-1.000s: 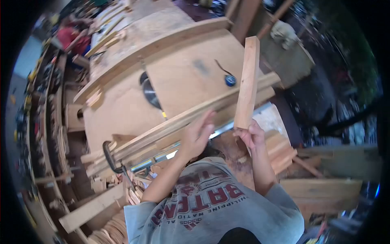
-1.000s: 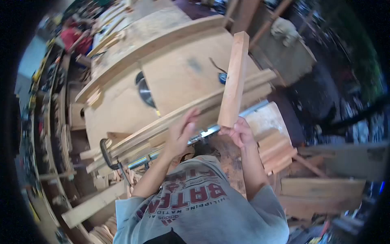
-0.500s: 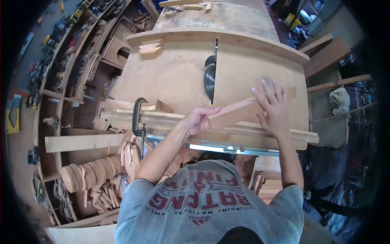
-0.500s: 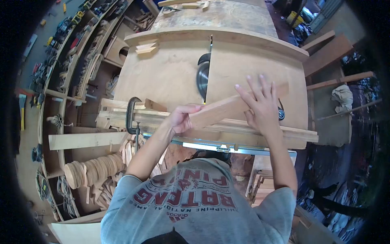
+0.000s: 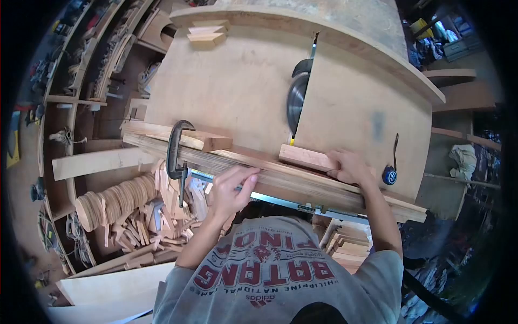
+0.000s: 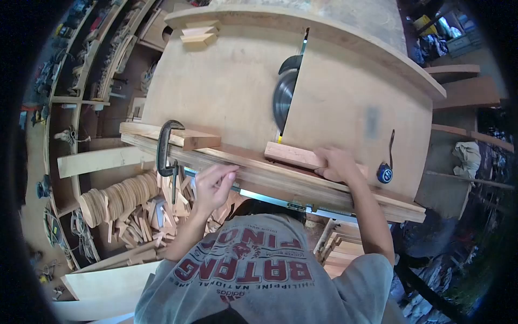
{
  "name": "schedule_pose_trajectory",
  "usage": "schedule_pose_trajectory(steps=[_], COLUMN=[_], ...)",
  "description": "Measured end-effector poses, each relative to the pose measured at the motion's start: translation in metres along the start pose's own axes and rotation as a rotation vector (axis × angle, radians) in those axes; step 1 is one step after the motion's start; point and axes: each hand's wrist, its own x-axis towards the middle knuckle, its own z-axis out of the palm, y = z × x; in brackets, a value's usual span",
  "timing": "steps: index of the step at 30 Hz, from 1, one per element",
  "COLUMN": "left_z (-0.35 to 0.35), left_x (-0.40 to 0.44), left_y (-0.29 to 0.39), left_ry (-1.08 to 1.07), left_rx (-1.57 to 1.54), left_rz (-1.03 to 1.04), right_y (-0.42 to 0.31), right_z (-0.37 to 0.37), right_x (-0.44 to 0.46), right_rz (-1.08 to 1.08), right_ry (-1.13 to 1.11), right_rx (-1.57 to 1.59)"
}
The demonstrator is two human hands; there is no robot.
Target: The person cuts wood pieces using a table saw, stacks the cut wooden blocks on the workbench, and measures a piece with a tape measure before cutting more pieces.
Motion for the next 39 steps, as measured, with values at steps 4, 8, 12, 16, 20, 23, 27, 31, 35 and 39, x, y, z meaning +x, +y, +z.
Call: schedule_pose_trajectory(steps=[4, 8, 12, 16, 20, 23, 27, 31, 35, 39], left_z=[0.008, 0.014, 0.011, 0.011, 0.019, 0.023, 0.023, 0.023, 0.023, 0.020], left_x=[-0.020, -0.040, -0.055, -0.057, -0.051, -0.048, -0.048, -0.050, -0.053, -0.061], left_y=[-0.016, -0.036, -0.045, -0.042, -0.043, -0.043, -0.044, -0.047, -0.048, -0.056], left_ry=[0.081, 0.201, 0.204, 0.186, 0.150, 0.138, 0.137, 0.141, 0.191, 0.211], left_rx=[0.085, 0.173, 0.273, 0.328, 0.310, 0.292, 0.289, 0.290, 0.299, 0.319], left_rz=[0.020, 0.067, 0.019, 0.033, 0.062, 0.056, 0.056, 0.069, 0.061, 0.030], right_y=[-0.001, -0.004, -0.002, -0.006, -0.010, -0.011, -0.013, -0.016, -0.019, -0.021], right_z=[-0.002, -0.002, 0.001, 0.000, 0.000, 0.001, 0.003, 0.002, 0.001, 0.000], right_x=[0.005, 0.001, 0.002, 0.004, 0.008, 0.010, 0.012, 0.014, 0.014, 0.012], right_rz=[0.019, 0.019, -0.022, -0.028, -0.059, -0.079, -0.077, -0.083, -0.062, -0.053], right_ry=[-0.089, -0.087, -0.056, -0.056, -0.029, -0.009, -0.001, 0.006, -0.021, -0.020], right_rx=[0.050, 0.080, 0.092, 0.081, 0.068, 0.070, 0.071, 0.106, 0.076, 0.085])
